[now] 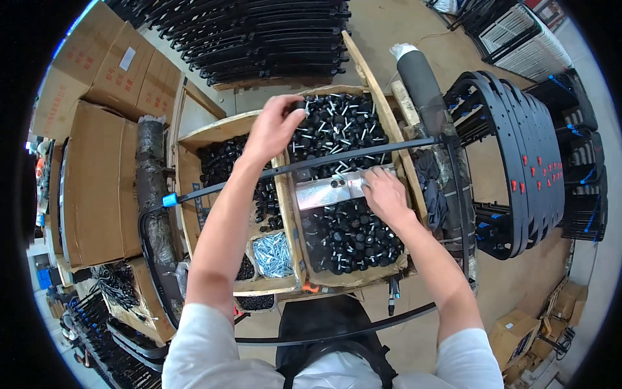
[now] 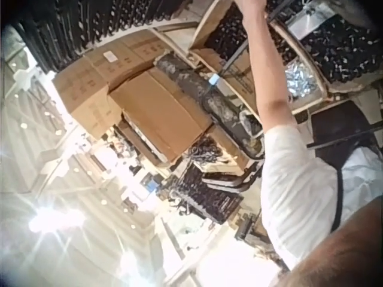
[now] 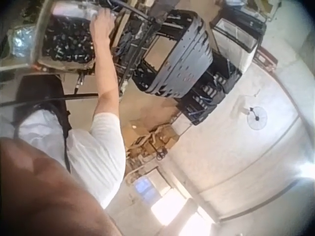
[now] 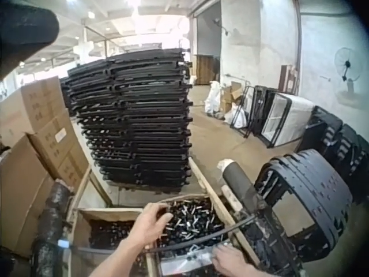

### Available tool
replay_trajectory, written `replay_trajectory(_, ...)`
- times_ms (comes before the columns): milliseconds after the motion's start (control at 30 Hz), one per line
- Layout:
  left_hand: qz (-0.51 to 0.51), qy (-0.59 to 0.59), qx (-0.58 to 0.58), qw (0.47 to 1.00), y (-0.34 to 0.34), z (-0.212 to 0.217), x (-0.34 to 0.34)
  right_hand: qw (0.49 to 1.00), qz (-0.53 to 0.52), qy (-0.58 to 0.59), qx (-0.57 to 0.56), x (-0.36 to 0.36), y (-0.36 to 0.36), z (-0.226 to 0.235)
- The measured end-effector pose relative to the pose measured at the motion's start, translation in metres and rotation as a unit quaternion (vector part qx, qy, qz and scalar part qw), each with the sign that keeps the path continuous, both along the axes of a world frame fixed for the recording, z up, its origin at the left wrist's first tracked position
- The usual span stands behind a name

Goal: Assemble plastic and metal components using screws and an electric screwdriver.

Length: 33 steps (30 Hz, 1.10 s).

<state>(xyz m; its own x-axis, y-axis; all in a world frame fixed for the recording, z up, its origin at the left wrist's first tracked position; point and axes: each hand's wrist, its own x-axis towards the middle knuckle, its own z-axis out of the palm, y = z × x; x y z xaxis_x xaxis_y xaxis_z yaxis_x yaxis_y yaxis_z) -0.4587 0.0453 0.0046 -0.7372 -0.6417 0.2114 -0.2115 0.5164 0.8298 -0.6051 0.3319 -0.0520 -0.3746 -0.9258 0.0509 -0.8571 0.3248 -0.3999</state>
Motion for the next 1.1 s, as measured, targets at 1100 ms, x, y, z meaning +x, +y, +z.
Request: replay_trajectory(1100,-0.044,-0.038,0.265,0.963,0.268,0.015,0.392,0.987,0.130,-0.011,0.094,0.142,-0.147,0.111)
